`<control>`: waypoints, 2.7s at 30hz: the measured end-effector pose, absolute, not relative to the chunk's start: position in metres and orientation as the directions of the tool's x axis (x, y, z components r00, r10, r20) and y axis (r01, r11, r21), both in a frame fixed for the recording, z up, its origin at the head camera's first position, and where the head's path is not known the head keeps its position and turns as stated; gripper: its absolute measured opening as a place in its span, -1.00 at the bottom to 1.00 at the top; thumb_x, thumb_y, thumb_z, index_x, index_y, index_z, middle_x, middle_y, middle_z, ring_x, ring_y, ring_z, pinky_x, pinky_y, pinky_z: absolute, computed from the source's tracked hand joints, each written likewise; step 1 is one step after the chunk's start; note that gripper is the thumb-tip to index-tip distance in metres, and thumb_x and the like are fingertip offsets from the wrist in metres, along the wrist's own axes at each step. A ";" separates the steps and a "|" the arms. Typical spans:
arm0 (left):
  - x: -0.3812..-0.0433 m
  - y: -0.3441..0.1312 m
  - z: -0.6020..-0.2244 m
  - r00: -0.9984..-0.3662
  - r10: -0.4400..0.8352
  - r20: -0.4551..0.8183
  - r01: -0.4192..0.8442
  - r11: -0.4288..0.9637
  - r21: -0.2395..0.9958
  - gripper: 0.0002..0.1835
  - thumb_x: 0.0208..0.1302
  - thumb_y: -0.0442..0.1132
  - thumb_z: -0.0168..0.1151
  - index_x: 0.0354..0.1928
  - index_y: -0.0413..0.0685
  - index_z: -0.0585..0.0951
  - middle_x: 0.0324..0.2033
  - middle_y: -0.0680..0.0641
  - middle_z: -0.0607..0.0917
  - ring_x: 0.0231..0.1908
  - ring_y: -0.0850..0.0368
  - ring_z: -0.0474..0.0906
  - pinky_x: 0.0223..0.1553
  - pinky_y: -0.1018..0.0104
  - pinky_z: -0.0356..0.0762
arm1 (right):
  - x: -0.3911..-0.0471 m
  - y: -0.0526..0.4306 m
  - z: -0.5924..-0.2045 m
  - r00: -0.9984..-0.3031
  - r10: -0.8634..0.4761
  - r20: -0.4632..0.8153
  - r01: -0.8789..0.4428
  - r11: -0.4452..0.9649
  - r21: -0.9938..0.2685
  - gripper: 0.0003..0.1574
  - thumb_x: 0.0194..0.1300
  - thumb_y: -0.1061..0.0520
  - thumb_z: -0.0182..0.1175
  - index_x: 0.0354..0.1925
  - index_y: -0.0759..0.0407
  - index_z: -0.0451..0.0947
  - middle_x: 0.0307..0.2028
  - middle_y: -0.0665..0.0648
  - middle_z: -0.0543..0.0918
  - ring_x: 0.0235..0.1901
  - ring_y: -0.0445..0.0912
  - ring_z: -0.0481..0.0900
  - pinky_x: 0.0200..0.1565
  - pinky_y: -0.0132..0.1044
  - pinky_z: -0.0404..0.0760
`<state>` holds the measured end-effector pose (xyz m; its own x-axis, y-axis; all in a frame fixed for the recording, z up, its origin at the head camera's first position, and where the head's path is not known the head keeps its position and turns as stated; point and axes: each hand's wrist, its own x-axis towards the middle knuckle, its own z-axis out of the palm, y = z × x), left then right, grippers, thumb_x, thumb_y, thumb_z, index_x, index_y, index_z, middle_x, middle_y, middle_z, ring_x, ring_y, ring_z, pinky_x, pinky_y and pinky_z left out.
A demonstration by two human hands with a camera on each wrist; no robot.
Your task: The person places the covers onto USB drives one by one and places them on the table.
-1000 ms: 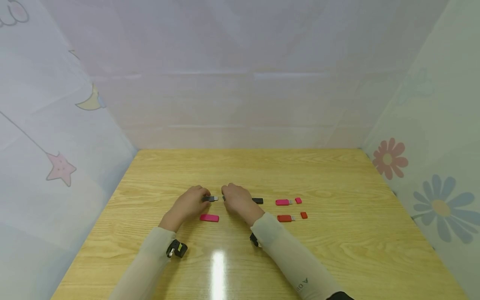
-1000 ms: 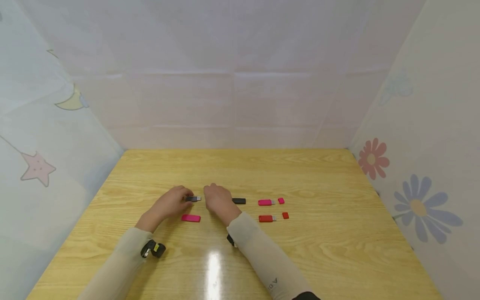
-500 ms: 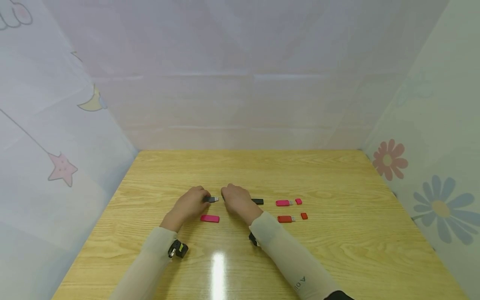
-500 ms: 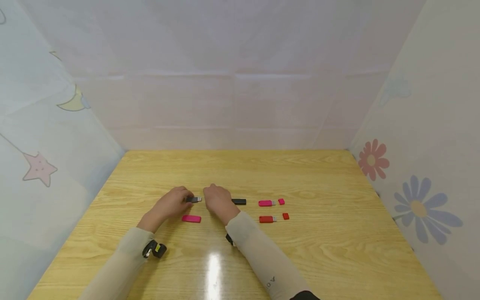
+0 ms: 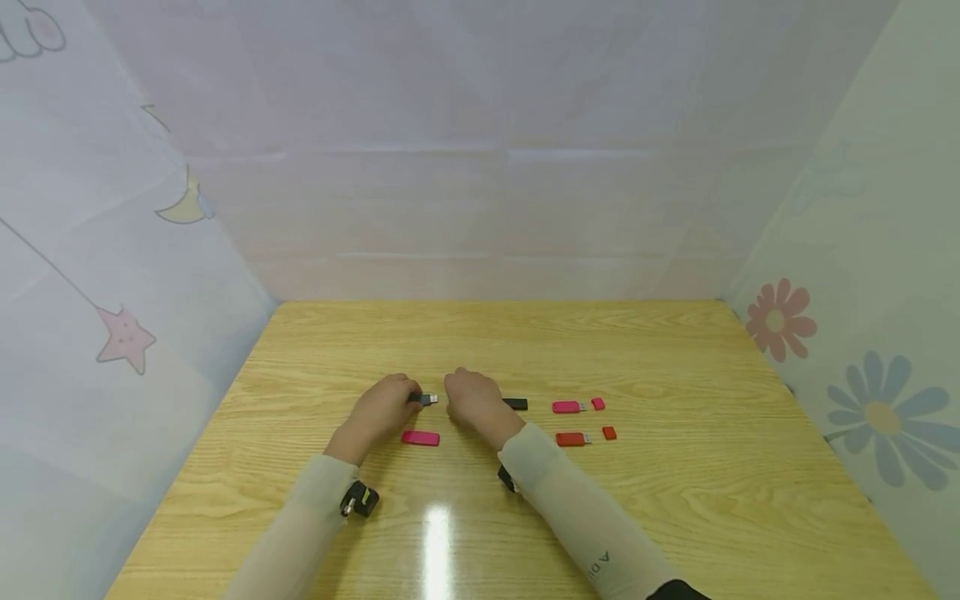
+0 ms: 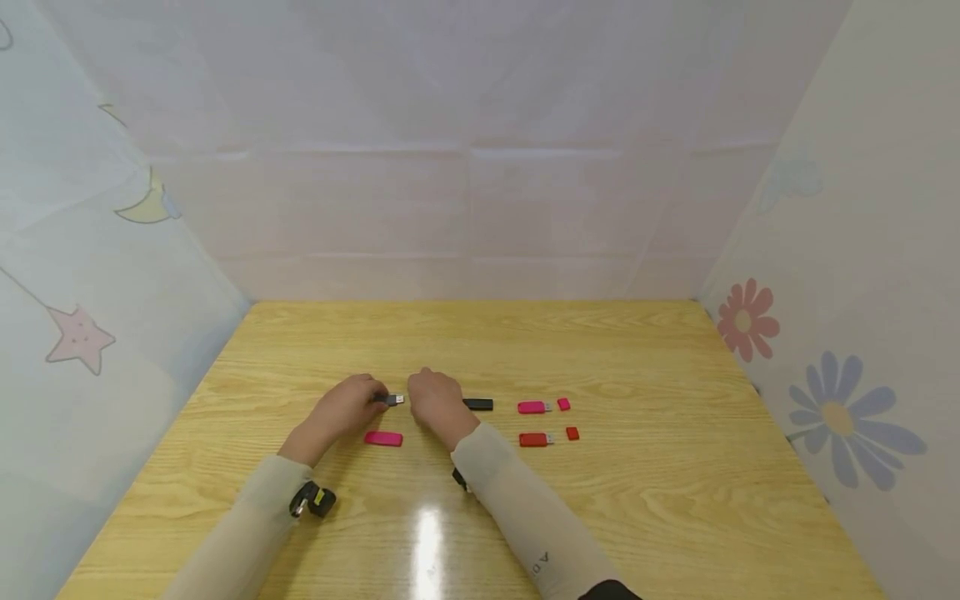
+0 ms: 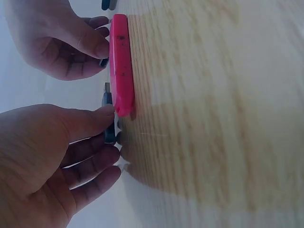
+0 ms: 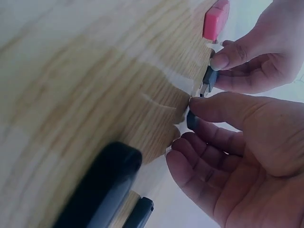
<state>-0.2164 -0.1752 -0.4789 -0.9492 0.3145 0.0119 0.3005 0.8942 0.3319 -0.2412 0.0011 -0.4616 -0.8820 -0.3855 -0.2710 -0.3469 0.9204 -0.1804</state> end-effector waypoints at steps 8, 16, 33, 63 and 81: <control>-0.214 -0.177 -0.477 -0.953 0.302 0.012 0.279 0.868 0.412 -0.88 0.35 -0.23 0.36 -0.16 -0.10 0.71 -0.28 0.00 0.70 -0.24 0.12 0.60 -0.11 0.14 0.61 | -0.239 0.014 -0.460 -0.878 -0.424 -0.223 -0.332 0.875 -0.353 -0.91 0.38 0.17 0.23 -0.21 0.12 0.49 -0.36 0.03 0.55 -0.42 -0.10 0.44 -0.36 -0.27 0.49; -0.207 -0.178 -0.467 -0.954 0.294 0.058 0.282 0.816 0.504 -0.84 0.34 -0.24 0.37 -0.08 -0.09 0.70 -0.22 -0.01 0.71 -0.23 0.14 0.61 -0.13 0.16 0.61 | -0.233 0.043 -0.446 -0.871 -0.486 -0.073 -0.377 0.757 -0.534 -0.88 0.40 0.18 0.22 -0.13 0.14 0.49 -0.31 0.03 0.57 -0.37 -0.10 0.47 -0.29 -0.24 0.51; -0.193 -0.167 -0.453 -0.923 0.369 0.107 0.330 0.620 0.712 -0.84 0.37 -0.15 0.35 -0.06 0.08 0.72 -0.24 0.16 0.75 -0.21 0.24 0.66 -0.12 0.22 0.65 | -0.219 0.094 -0.438 -0.833 -0.546 0.089 -0.451 0.577 -0.680 -0.88 0.49 0.14 0.20 -0.07 0.13 0.54 -0.33 -0.06 0.58 -0.37 -0.18 0.51 -0.31 -0.28 0.55; -0.188 -0.122 -0.444 -0.879 0.457 0.135 0.394 0.537 0.746 -0.86 0.39 -0.13 0.32 -0.06 0.09 0.71 -0.24 0.18 0.74 -0.25 0.31 0.64 -0.15 0.31 0.64 | -0.197 0.144 -0.438 -0.855 -0.478 0.200 -0.465 0.537 -0.704 -0.89 0.41 0.20 0.27 -0.10 0.09 0.58 -0.27 -0.06 0.64 -0.27 -0.20 0.57 -0.18 -0.26 0.62; -0.189 -0.109 -0.442 -0.852 0.496 0.169 0.446 0.518 0.730 -0.86 0.40 -0.16 0.32 -0.07 0.06 0.70 -0.26 0.19 0.74 -0.26 0.34 0.64 -0.15 0.34 0.63 | -0.187 0.151 -0.439 -0.863 -0.475 0.175 -0.425 0.493 -0.759 -0.86 0.44 0.18 0.25 -0.05 0.08 0.56 -0.31 -0.07 0.61 -0.40 -0.20 0.53 -0.35 -0.31 0.57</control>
<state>-0.1888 -0.1088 -0.4418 -0.8520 0.4956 0.1686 0.4456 0.5176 0.7304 -0.1867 0.1514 -0.4385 -0.8626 -0.4747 0.1751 -0.4254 0.4930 -0.7589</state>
